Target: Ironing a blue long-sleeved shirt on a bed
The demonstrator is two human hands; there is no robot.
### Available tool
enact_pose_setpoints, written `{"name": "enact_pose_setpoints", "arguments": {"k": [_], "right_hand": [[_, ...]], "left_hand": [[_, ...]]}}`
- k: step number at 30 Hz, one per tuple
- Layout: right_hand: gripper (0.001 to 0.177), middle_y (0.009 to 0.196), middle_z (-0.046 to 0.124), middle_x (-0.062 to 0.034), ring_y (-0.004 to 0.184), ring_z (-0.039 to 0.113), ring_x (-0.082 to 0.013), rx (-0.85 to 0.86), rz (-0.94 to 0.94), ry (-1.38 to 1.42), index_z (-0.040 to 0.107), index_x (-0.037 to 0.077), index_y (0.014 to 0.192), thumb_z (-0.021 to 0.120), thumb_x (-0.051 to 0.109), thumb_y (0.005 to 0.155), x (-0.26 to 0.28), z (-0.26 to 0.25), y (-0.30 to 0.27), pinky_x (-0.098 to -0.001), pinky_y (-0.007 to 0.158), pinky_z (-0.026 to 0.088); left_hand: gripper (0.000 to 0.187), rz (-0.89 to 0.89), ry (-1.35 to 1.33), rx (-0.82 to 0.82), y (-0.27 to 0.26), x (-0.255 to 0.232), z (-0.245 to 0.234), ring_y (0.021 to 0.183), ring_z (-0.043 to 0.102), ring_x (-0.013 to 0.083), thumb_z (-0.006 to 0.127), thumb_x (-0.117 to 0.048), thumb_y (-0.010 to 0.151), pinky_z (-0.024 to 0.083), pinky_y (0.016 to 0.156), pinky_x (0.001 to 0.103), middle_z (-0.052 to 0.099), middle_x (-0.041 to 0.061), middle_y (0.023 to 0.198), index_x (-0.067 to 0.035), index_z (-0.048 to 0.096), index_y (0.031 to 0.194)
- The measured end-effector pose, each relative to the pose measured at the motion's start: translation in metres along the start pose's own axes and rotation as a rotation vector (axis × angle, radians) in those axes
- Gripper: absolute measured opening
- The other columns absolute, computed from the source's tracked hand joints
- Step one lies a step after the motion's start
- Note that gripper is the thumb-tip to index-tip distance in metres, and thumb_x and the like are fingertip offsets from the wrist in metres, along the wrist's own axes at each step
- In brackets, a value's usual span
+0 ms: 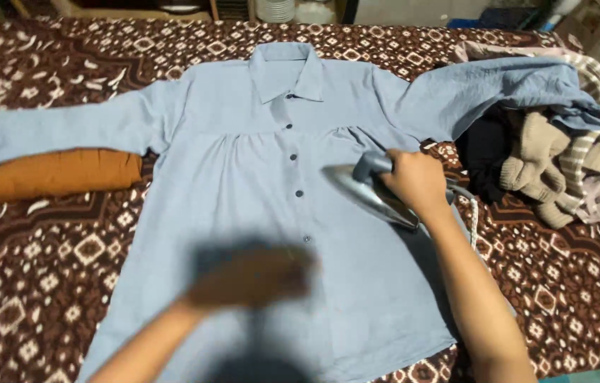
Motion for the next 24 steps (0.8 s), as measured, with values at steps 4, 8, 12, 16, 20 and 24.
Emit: {"name": "enact_pose_setpoints", "arguments": {"k": [4,8,12,16,20,24], "right_hand": [[0.033,0.086,0.078,-0.0147,0.089,0.076,-0.0388,-0.045,-0.030,-0.038,0.077,0.021,0.110,0.069,0.039,0.084,-0.008,0.001,0.007,-0.0515,0.076,0.060],[0.040,0.099,0.075,-0.0348,0.104,0.068,-0.0562,0.309,-0.199,0.202,0.079,0.004,0.107,0.073,0.027,0.075,0.022,-0.018,-0.030,-0.0656,0.092,0.052],[0.037,0.098,0.077,-0.0311,0.106,0.069,-0.0535,0.473,-0.213,0.134,0.079,0.005,0.103,0.076,0.025,0.072,0.025,-0.017,-0.046,-0.0609,0.091,0.053],[0.042,0.100,0.079,-0.0223,0.105,0.072,-0.0450,0.258,-0.035,0.107,0.078,0.018,0.116,0.074,0.038,0.079,0.003,-0.002,-0.015,-0.0545,0.091,0.057],[0.044,0.107,0.079,-0.0187,0.108,0.072,-0.0416,0.187,-0.006,0.126,0.076,0.021,0.124,0.073,0.036,0.083,0.002,-0.007,-0.012,-0.0514,0.093,0.057],[0.038,0.096,0.076,-0.0291,0.103,0.070,-0.0501,0.418,-0.187,0.139,0.078,0.004,0.102,0.079,0.027,0.072,0.031,-0.033,-0.049,-0.0584,0.090,0.054]], "left_hand": [[0.055,-0.196,0.530,-0.753,-0.030,0.063,-0.114,0.138,0.049,0.0413,0.061,-0.040,0.098,0.037,0.114,0.059,0.057,0.023,0.143,-0.004,0.057,0.140],[0.061,-0.528,0.655,-0.920,-0.049,0.152,-0.136,0.150,0.034,0.0353,0.057,-0.045,0.101,0.024,0.121,0.060,0.042,0.016,0.157,-0.010,0.046,0.149],[0.055,-0.508,0.552,-0.933,-0.056,0.160,-0.142,0.151,0.033,0.0289,0.058,-0.045,0.101,0.023,0.123,0.056,0.042,0.008,0.158,-0.017,0.048,0.147],[0.047,-0.451,0.542,-0.965,-0.057,0.150,-0.137,0.148,0.039,0.0317,0.058,-0.038,0.103,0.022,0.124,0.056,0.048,0.011,0.153,-0.011,0.054,0.142],[0.047,-0.492,0.550,-0.932,-0.056,0.143,-0.136,0.150,0.036,0.0289,0.058,-0.040,0.103,0.019,0.125,0.054,0.046,0.008,0.154,-0.014,0.053,0.142],[0.046,-0.517,0.543,-0.905,-0.056,0.135,-0.136,0.151,0.035,0.0294,0.057,-0.038,0.103,0.019,0.126,0.054,0.045,0.009,0.155,-0.013,0.052,0.142]]}}
Point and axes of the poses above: each hand's wrist, its own y-axis towards the middle knuckle, its own z-axis out of the palm, x = y × z, the point moved 8 cm from there along y, towards the middle knuckle
